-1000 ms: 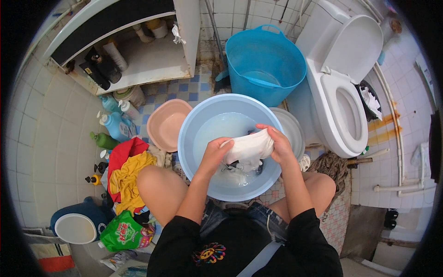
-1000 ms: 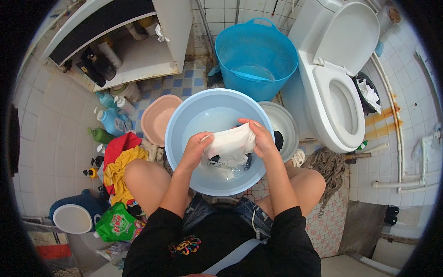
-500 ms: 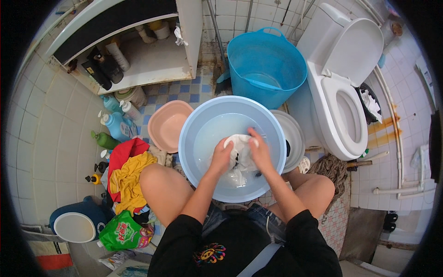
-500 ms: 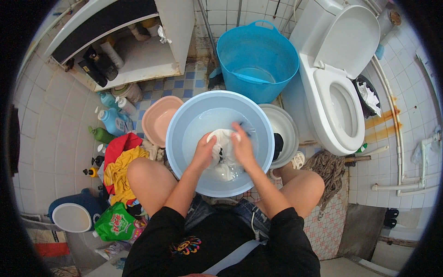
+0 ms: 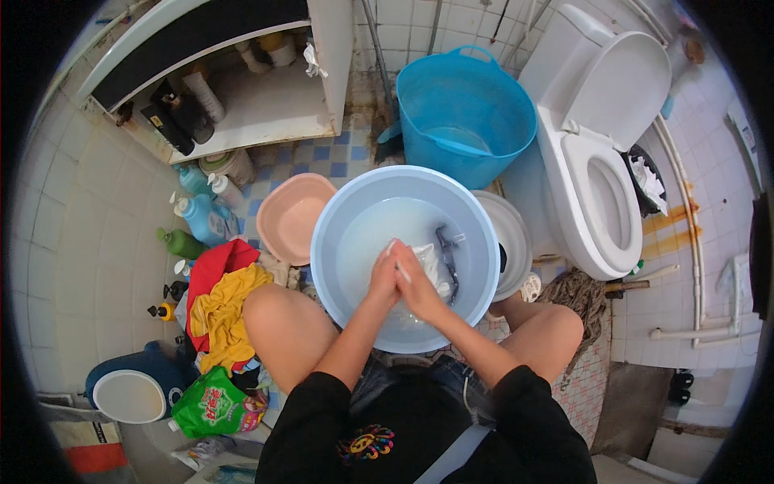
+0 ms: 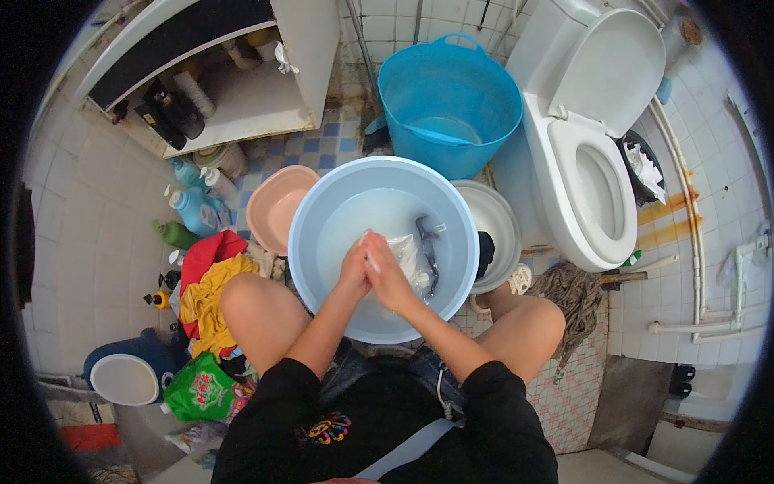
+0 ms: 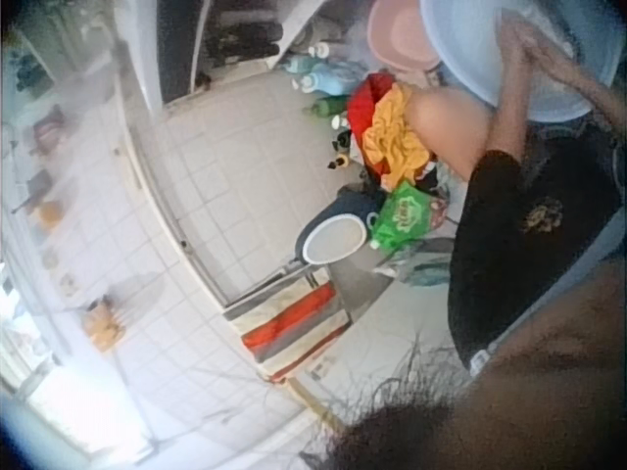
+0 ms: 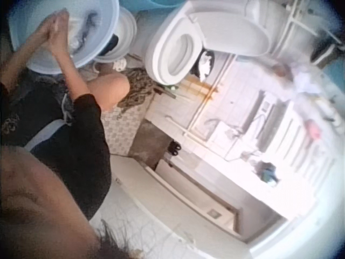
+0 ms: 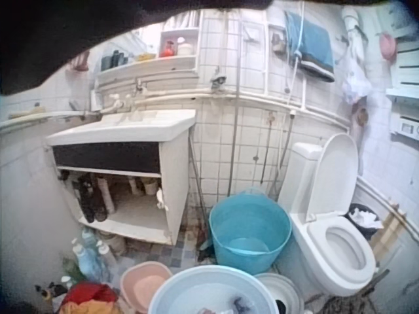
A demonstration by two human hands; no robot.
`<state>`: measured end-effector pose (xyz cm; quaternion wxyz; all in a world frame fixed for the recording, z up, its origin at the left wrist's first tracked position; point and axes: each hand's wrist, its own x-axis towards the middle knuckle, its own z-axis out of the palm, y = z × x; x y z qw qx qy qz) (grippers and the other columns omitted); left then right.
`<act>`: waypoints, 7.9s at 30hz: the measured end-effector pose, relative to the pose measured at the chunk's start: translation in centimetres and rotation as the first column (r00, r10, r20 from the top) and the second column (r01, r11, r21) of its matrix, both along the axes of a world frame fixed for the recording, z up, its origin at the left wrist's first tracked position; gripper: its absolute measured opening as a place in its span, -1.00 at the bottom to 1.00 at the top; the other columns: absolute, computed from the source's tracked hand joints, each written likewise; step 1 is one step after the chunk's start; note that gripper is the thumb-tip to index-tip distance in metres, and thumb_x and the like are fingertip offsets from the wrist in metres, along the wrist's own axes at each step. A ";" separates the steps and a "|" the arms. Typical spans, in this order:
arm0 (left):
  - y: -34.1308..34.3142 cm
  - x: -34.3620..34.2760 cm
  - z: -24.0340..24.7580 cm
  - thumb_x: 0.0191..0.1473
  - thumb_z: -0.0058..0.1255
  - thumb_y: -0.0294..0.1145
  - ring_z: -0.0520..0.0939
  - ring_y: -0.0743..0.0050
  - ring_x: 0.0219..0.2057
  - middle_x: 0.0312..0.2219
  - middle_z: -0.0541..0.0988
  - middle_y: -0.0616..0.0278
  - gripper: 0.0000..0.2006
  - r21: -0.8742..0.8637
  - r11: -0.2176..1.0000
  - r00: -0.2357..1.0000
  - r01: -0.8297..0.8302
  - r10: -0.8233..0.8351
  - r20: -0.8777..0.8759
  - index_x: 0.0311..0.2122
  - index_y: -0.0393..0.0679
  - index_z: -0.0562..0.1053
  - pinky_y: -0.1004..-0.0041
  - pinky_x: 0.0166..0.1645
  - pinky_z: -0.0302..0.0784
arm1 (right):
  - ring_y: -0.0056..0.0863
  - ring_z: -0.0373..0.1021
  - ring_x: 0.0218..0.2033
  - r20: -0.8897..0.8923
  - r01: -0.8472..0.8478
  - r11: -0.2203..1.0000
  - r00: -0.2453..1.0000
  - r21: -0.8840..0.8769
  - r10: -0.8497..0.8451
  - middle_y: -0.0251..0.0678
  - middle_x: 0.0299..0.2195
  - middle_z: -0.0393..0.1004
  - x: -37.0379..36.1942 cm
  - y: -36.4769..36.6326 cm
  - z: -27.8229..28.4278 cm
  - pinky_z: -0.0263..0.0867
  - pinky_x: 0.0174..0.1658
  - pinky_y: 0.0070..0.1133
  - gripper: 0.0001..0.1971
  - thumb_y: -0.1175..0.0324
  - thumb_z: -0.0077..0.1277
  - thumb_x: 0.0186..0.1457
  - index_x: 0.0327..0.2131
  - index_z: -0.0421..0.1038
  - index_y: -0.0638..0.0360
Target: The person hand-washes a white shirt in a basin of soapy water, wrings it out, places it into an adjacent container, and then washes a dark sock in the basin.
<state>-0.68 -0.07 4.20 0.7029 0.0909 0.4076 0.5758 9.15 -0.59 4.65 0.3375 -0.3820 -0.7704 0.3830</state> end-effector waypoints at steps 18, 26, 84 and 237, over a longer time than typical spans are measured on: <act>-0.8 0.1 2.2 0.08 -0.29 -0.43 0.47 0.42 -0.21 -0.22 0.45 0.14 -0.68 0.038 0.970 0.971 0.240 -0.240 0.001 -0.07 -0.34 0.27 0.48 -0.10 0.33 | -0.36 0.24 -0.11 -0.017 0.405 0.842 0.898 -0.356 -0.439 -0.15 -0.17 0.34 7.5 6.6 -4.0 0.10 -0.04 -0.54 -0.62 0.20 -0.24 0.10 -0.12 0.26 0.28; 0.1 -2.7 3.3 -0.08 -0.04 -0.48 0.46 0.48 -0.21 -0.22 0.45 0.15 -0.67 0.325 0.836 0.742 0.441 -0.136 -0.656 -0.13 -0.30 0.33 0.53 -0.13 0.34 | -0.56 0.30 -0.40 -0.103 0.204 0.814 0.946 -0.544 -0.306 -0.29 -0.48 0.41 6.5 4.9 3.1 0.20 -0.28 -0.60 -0.68 0.17 -0.16 0.07 -0.35 0.37 0.28; -2.0 3.5 -1.0 0.11 -0.30 -0.30 0.29 0.42 -0.01 0.01 0.23 0.15 -0.58 0.201 0.956 0.976 0.212 -0.198 -0.089 0.08 -0.17 0.14 0.47 0.09 0.11 | -0.27 -0.15 0.17 -0.143 0.240 0.852 0.930 -0.465 -0.340 -0.09 0.14 -0.10 4.2 3.4 -3.1 -0.23 0.18 -0.53 -0.46 0.34 -0.30 0.08 0.12 -0.14 0.31; 0.5 -3.9 0.8 -0.09 -0.05 -0.49 0.42 0.36 -0.13 -0.19 0.42 0.07 -0.66 0.403 0.864 0.685 0.303 0.096 -0.723 -0.14 -0.32 0.33 0.48 -0.01 0.26 | -0.45 0.26 -0.25 -0.110 0.061 0.923 0.988 -0.379 -0.110 -0.25 -0.34 0.35 5.7 3.9 3.6 0.13 -0.11 -0.56 -0.68 0.21 -0.33 0.14 -0.27 0.30 0.28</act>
